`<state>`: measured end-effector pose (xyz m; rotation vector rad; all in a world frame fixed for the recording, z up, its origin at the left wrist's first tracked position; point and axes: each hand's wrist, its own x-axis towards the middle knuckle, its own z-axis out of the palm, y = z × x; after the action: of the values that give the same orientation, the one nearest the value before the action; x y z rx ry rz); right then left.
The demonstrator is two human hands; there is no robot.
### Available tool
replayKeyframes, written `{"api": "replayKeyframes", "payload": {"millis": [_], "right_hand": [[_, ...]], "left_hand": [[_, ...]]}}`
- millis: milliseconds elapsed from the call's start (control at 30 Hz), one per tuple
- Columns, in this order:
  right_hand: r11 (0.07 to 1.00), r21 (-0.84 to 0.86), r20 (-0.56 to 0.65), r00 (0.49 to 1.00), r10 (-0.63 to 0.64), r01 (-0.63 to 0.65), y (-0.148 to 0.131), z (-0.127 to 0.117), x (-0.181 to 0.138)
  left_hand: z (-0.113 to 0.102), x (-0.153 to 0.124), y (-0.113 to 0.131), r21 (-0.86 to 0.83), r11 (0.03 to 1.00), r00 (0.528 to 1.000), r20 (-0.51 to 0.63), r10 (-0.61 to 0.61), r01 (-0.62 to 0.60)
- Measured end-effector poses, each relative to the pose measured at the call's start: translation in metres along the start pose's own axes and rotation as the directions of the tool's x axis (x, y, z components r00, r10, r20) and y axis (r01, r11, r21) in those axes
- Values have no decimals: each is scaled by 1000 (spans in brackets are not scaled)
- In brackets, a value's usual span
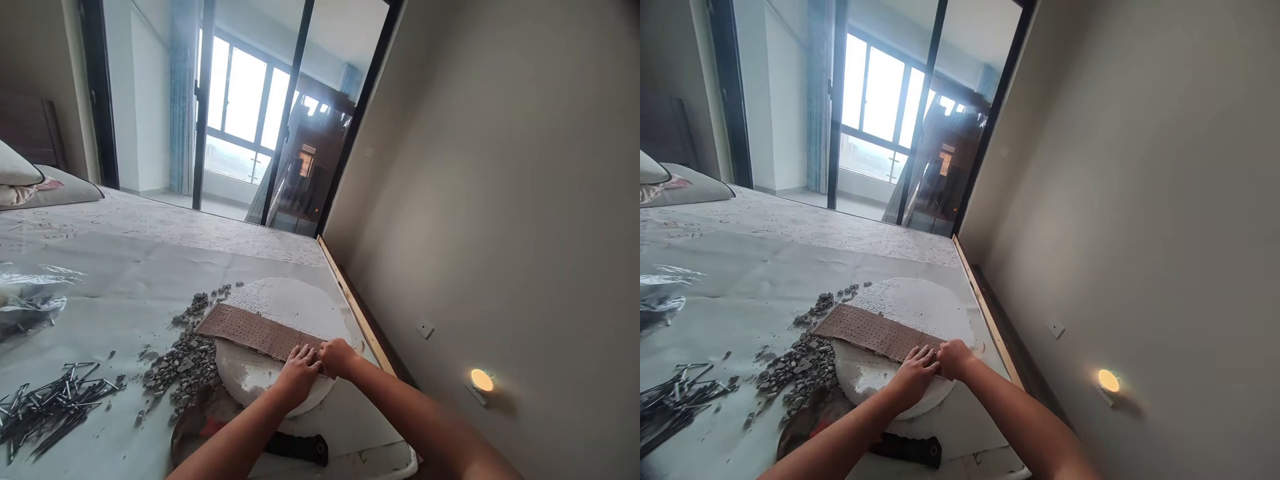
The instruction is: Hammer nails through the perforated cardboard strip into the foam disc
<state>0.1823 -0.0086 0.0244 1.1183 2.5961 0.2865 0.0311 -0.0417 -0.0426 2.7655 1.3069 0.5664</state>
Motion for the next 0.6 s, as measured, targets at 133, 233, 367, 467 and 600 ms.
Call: {"api": "replayKeyframes", "payload": {"millis": [133, 233, 367, 467, 600], "right_hand": [[998, 23, 3, 998, 61, -61, 1, -6, 2], [989, 43, 18, 989, 144, -145, -3, -9, 4], [970, 77, 56, 972, 228, -232, -10, -9, 5], [965, 99, 60, 969, 239, -244, -9, -8, 5], [974, 113, 68, 979, 190, -197, -1, -6, 5]], "left_hand": [[5, 0, -3, 18, 1000, 1000, -8, -4, 4], [6, -1, -4, 30, 1000, 1000, -6, -8, 8], [2, -1, -3, 44, 999, 1000, 17, -22, 21], [-3, 0, -3, 52, 998, 999, 39, -28, 26], [-7, 1, -3, 72, 997, 999, 33, -11, 8]]}}
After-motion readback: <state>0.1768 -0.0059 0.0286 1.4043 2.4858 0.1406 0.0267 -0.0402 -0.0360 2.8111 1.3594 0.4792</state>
